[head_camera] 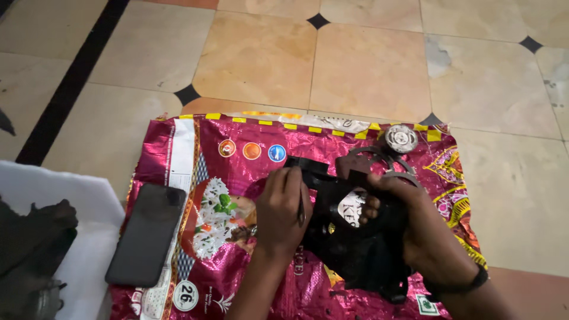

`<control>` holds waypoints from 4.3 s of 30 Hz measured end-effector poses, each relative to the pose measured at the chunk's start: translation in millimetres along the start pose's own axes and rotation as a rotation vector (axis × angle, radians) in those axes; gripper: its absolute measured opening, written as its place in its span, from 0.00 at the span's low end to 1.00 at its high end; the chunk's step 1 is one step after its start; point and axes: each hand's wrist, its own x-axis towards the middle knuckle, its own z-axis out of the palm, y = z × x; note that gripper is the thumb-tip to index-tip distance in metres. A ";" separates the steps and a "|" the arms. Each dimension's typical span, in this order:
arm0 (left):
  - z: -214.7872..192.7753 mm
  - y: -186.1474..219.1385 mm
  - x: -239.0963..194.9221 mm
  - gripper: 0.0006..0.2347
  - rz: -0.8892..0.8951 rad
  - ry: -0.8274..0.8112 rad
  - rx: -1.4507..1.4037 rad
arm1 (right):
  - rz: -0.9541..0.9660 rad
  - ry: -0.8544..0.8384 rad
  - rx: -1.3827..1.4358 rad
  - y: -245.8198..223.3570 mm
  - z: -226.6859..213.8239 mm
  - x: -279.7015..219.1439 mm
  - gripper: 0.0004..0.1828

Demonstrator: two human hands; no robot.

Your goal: The person sits on the floor and cleans a black mechanical part using a white plastic scraper and a dark cloth. They repeatedly scrape the surface to remove residue and wipe the part with the cloth, occasionally turning the object to access different areas.

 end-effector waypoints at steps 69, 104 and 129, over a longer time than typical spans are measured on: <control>-15.5 -61.3 6.4 0.05 -0.551 -0.143 -0.480 | -0.476 -0.247 -1.855 -78.9 62.8 -5.2 0.40; -56.7 -95.4 -32.2 0.05 -0.590 -0.266 -0.848 | -0.988 -0.546 -2.003 -20.2 92.9 -37.6 0.15; -34.9 -78.3 -45.5 0.03 -1.092 -0.047 -0.905 | -0.918 -0.360 -2.049 -6.7 92.0 -60.5 0.13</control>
